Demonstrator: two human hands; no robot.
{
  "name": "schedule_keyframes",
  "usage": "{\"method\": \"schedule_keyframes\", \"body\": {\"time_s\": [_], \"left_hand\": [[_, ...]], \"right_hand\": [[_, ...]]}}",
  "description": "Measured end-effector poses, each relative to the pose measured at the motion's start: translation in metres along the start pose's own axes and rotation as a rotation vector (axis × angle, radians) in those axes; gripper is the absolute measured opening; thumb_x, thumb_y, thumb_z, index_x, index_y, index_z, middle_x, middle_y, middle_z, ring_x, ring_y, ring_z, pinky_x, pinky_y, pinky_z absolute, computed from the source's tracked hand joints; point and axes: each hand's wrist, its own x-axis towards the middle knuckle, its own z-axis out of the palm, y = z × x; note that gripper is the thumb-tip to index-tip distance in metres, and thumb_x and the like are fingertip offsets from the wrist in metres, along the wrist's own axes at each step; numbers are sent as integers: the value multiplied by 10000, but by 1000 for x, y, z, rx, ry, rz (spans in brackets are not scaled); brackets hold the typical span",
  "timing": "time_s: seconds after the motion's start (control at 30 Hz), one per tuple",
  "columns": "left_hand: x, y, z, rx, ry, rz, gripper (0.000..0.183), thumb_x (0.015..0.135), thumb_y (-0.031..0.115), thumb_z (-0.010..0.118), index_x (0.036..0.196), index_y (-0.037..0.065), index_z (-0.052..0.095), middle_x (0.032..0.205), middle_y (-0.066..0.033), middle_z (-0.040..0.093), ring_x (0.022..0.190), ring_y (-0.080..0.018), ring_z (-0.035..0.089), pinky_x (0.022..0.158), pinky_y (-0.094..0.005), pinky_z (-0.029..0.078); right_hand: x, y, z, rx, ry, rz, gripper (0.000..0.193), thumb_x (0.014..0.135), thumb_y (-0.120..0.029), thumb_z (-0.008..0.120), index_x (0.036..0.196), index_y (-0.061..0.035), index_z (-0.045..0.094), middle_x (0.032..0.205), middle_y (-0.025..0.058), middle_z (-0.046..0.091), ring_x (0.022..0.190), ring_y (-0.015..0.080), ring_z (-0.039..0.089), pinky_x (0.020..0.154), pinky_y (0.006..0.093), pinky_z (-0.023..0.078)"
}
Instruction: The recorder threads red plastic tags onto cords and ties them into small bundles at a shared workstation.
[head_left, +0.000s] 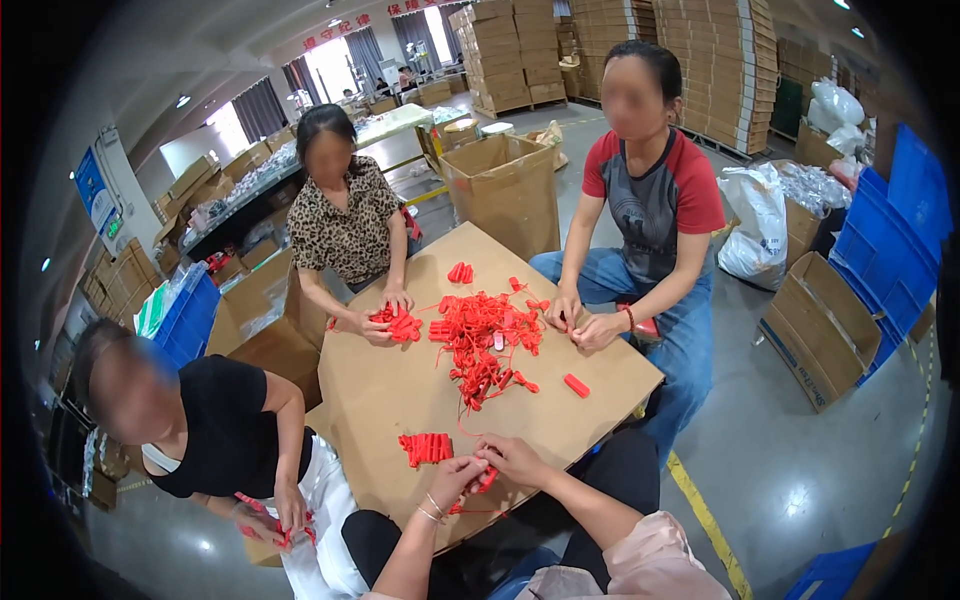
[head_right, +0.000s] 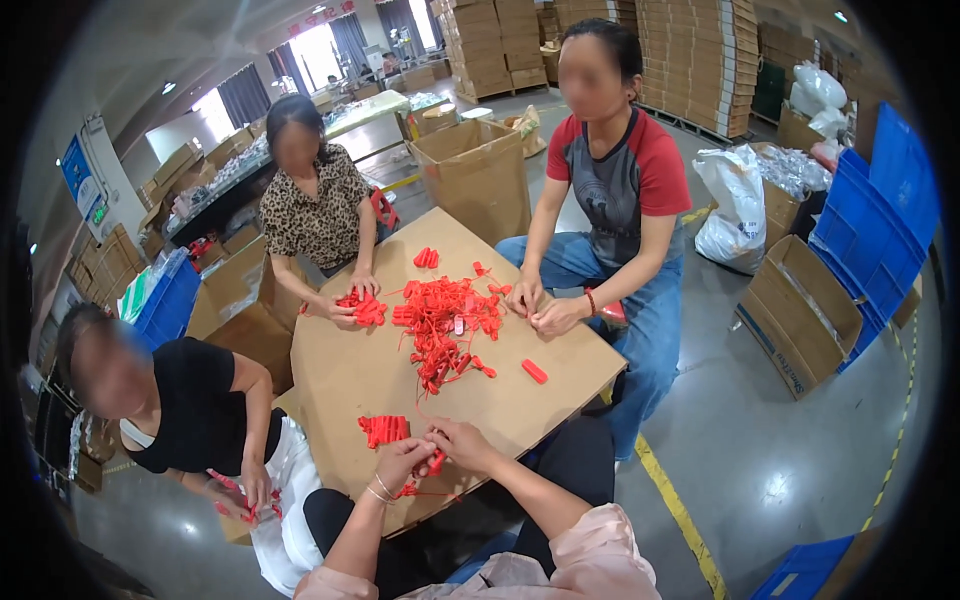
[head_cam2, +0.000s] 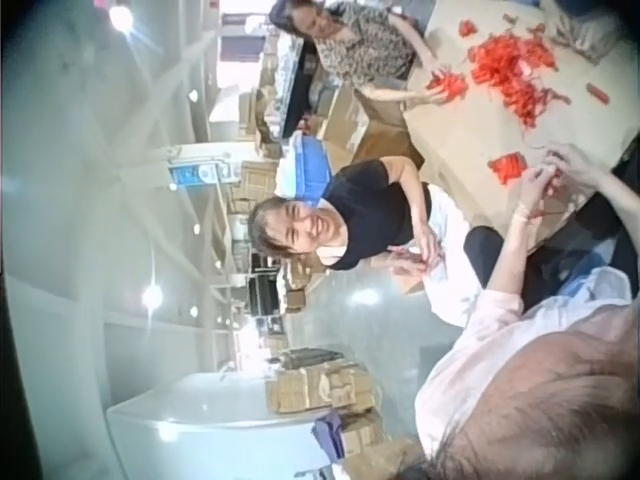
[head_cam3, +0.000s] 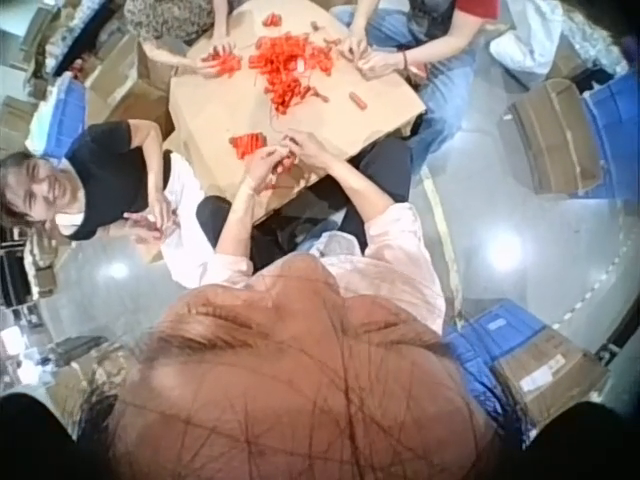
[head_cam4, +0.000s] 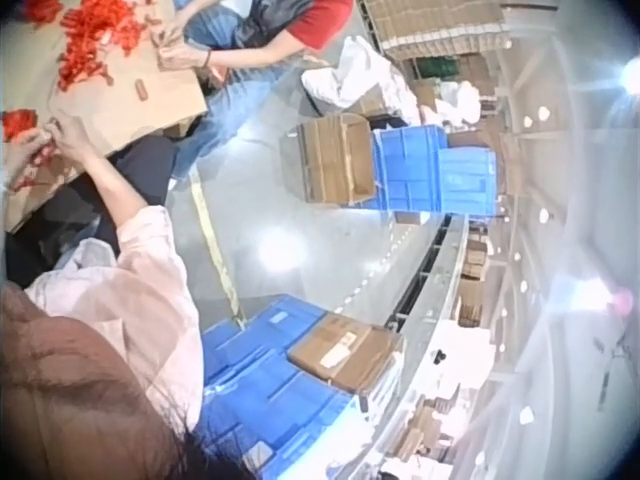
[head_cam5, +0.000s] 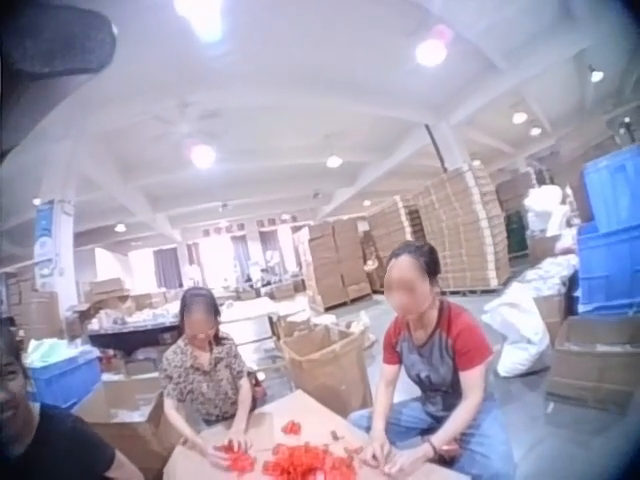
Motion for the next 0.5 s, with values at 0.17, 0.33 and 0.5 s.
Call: {"method": "schedule_keyframes", "body": {"time_s": [0.17, 0.33, 0.5], "left_hand": [[3, -1, -3, -58, 61, -53, 181, 836, 191, 560, 734, 43, 575, 574, -3, 532, 418, -56, 449, 378, -179, 334], [3, -4, -10, -238, 236, 33, 149, 822, 159, 553, 735, 43, 585, 573, -6, 534, 392, -59, 428, 353, -175, 303], [6, -12, -9, -81, 461, 113, 215, 813, 165, 551, 634, 48, 573, 504, 11, 480, 360, -51, 382, 321, -192, 252]], "right_hand": [[2, -1, 1, 435, -113, 370, 151, 903, -177, 422, 930, -50, 498, 708, 31, 581, 606, 81, 580, 554, 200, 464], [4, 11, -5, 676, -99, 338, 200, 863, -198, 532, 936, -13, 514, 735, 34, 595, 652, 77, 576, 584, 203, 466], [1, 7, -2, 658, -219, 229, 143, 819, -101, 579, 917, 1, 557, 763, 45, 601, 671, 94, 582, 615, 212, 470]]}}
